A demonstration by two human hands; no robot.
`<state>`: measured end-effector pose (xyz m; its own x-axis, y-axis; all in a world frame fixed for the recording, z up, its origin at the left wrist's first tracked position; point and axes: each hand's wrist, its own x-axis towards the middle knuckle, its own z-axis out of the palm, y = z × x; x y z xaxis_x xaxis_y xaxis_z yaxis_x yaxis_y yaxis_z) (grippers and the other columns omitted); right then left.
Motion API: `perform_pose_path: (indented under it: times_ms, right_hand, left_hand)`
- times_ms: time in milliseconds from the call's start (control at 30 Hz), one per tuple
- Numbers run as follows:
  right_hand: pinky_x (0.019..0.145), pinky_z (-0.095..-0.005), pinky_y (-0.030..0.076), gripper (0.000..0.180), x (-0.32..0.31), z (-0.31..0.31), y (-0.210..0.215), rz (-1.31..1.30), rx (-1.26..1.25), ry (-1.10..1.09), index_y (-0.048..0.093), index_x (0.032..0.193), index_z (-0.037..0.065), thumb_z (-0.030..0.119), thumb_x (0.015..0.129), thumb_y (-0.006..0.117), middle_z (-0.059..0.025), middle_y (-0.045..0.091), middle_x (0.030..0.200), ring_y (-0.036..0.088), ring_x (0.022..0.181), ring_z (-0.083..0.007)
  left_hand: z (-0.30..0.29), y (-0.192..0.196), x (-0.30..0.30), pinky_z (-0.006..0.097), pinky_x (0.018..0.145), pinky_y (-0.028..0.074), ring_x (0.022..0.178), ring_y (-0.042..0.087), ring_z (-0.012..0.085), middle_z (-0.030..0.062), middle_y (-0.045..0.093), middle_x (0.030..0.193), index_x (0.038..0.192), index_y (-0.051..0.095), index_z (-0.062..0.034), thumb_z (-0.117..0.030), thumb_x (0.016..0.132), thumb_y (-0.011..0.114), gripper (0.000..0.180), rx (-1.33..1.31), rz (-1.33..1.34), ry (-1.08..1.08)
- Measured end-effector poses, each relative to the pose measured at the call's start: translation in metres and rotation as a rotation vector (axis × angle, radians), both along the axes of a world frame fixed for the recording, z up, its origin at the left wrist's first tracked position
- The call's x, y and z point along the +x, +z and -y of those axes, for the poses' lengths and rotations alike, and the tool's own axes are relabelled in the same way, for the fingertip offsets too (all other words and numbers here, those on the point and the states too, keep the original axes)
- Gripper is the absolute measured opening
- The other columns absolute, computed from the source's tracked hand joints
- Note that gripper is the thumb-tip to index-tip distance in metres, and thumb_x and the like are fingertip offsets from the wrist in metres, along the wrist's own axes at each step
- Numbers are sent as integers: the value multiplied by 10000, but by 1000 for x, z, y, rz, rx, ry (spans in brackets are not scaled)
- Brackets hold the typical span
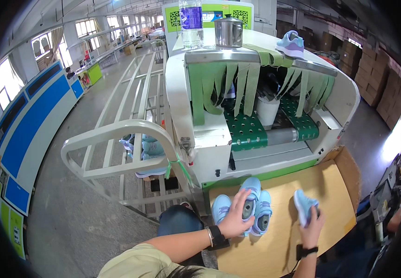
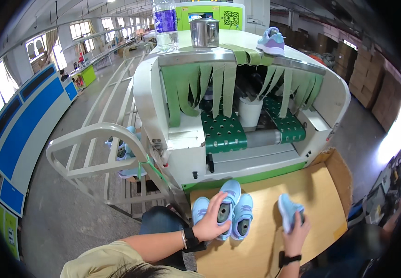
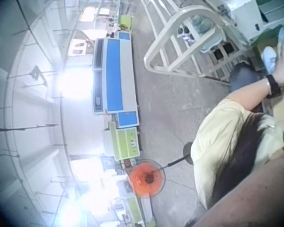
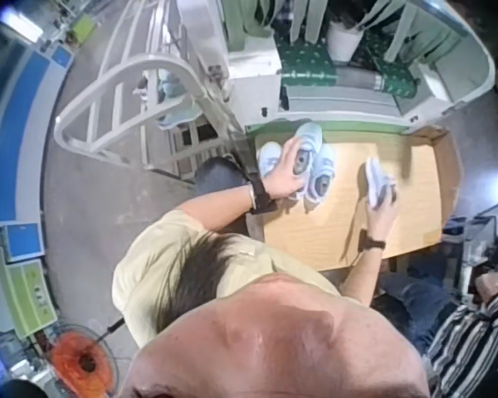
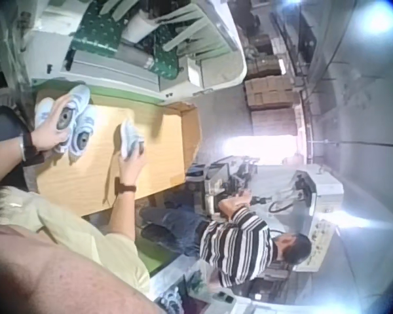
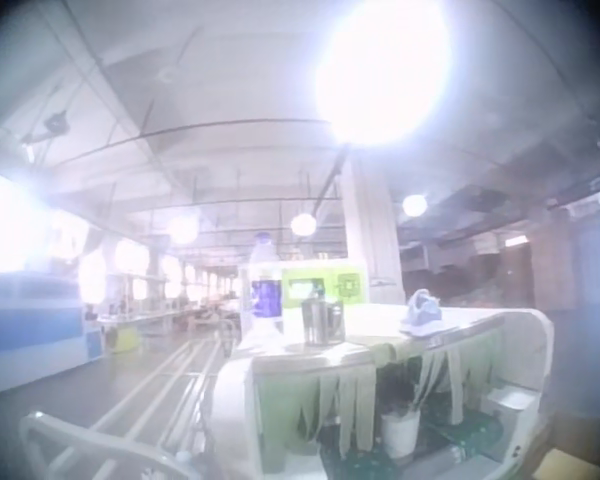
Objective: The person repeatedly picks up pairs of light blue and purple shoes from a table, places them onto a conveyor belt, and then retrieves them as they return. They handle the shoes one pair at a time, inspecting them briefly before placing them back on the table.
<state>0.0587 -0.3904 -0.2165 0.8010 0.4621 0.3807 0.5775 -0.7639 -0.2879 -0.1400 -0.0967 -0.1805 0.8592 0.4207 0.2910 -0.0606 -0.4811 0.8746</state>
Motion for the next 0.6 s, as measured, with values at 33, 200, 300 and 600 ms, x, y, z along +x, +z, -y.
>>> perform_pose_path:
  times_ms: [33, 200, 300, 600]
  right_hand:
    - [1125, -485, 404, 873, -30, -1, 16, -131, 65, 55, 463, 1494, 102, -14, 695, 794, -251, 440, 1442, 453, 1325, -455]
    - [1136, -424, 407, 900, -88, -6, -33, -374, 521, 24, 377, 1522, -10, 52, 743, 824, -239, 455, 1489, 460, 1385, -374]
    - [1120, -396, 421, 832, -90, -15, -44, -493, 623, -85, 405, 1500, -28, 58, 779, 811, -213, 537, 1425, 525, 1333, -328]
    - [1113, -379, 424, 771, -86, -25, -29, -577, 705, -37, 432, 1475, -29, 50, 803, 799, -204, 551, 1413, 535, 1327, -303]
  left_hand:
    - [1, -2, 3, 440, 1231, 243, 1500, 280, 388, 255, 281, 1585, 1601, 211, -64, -147, 863, 732, 907, -47, 26, 21]
    - [6, 22, 20, 413, 1212, 288, 1471, 347, 342, 237, 350, 1556, 1613, 205, -22, -122, 879, 706, 894, -452, 86, 51]
    - [11, 78, 35, 402, 1207, 288, 1457, 364, 339, 228, 340, 1557, 1625, 170, -22, -101, 882, 693, 912, -502, 271, -55]
    - [-78, 110, 172, 480, 1187, 316, 1424, 356, 449, 264, 292, 1565, 1599, 223, -16, -147, 819, 717, 932, 283, 369, 611]
